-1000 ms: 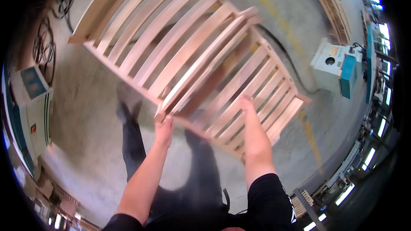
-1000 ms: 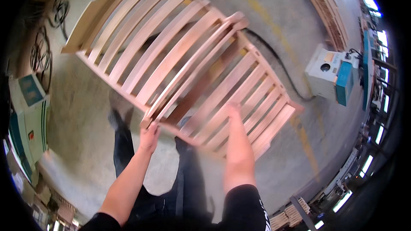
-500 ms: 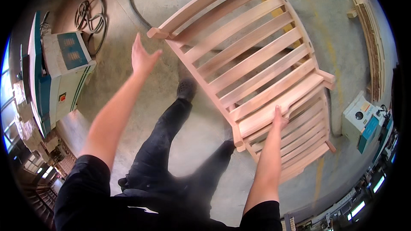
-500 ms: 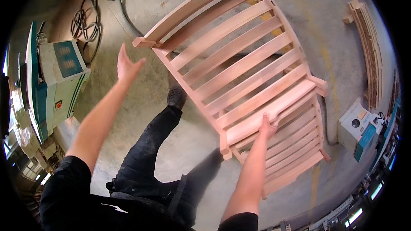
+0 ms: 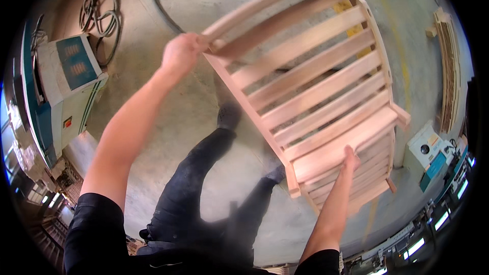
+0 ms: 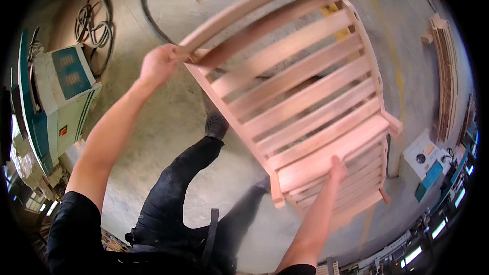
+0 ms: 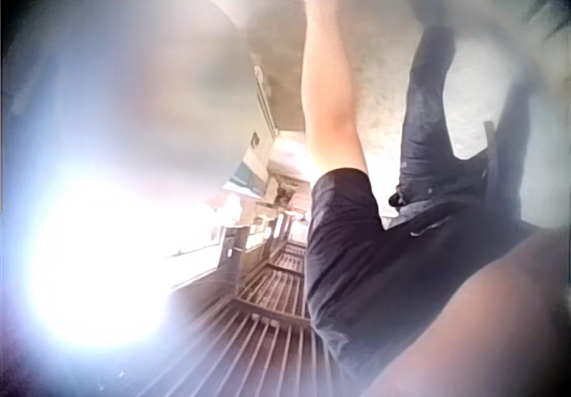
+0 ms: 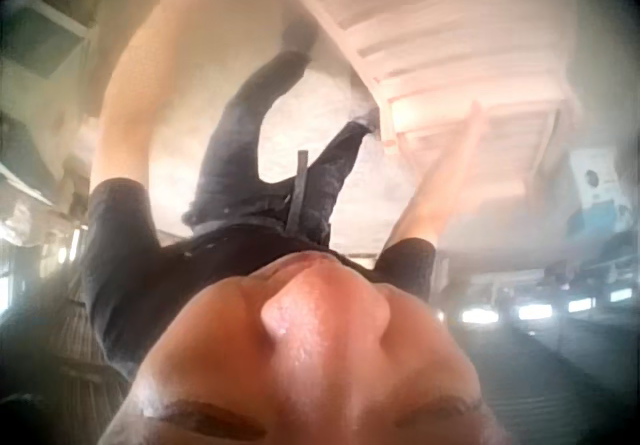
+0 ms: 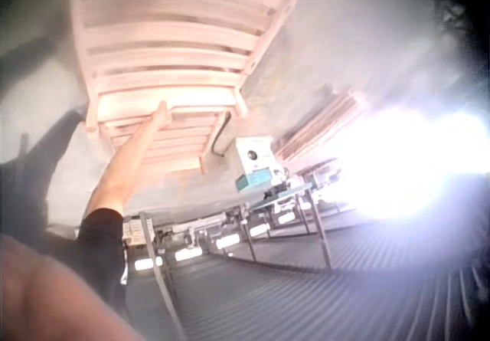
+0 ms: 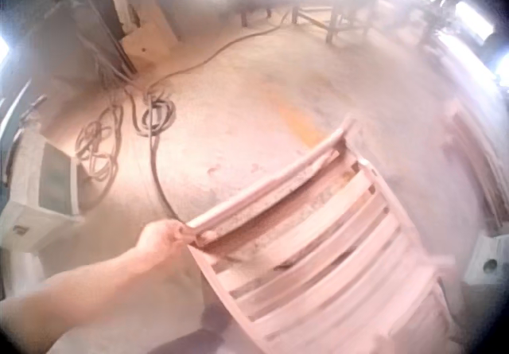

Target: The person assembles wooden chair frames by inserting slats into the backrest and seat, then uses a hammer to secure the joints. They lift and move the assembled chairs across the workshop floor, stacking them with other finished units.

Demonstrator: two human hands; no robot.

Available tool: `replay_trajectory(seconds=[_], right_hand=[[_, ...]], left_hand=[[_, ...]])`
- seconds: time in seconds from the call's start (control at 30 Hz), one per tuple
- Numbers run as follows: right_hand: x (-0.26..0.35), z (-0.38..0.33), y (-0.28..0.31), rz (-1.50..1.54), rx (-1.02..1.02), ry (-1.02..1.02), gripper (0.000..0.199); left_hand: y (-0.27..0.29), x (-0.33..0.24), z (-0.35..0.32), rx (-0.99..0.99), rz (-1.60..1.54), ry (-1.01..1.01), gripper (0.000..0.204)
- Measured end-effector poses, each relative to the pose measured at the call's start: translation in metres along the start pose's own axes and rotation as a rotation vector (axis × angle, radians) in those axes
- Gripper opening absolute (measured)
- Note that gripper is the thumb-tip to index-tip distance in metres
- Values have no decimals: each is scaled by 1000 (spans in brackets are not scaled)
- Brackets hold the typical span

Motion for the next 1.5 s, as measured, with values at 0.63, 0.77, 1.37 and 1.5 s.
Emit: replay_trajectory(seconds=[0.63,0.77,1.37,1.5], right_hand=[[-9,-116,116,-202,491,239,59],[-67,-168,226,-652,533,263,54],[-475,-34,485,-421,274,-164,71],[-408,-31,455,-601,310,-121,62]], left_hand=[[-18,-15,-164,188,221,-141,101],[-41,-31,-280,579,-29,194,93],[-276,-291,-416,253,774,-760,71],[-268,-285,-407,365,906,-649,42]])
Point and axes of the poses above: each hand's wrist, its own z-axis towards the middle knuckle, its own y-axis out of the back of the hand, x = y × z, the point moved 2 cm from there along z, towards the middle knuckle, and after that the axes turned 3 degrees about y, right-handed, at the moved point
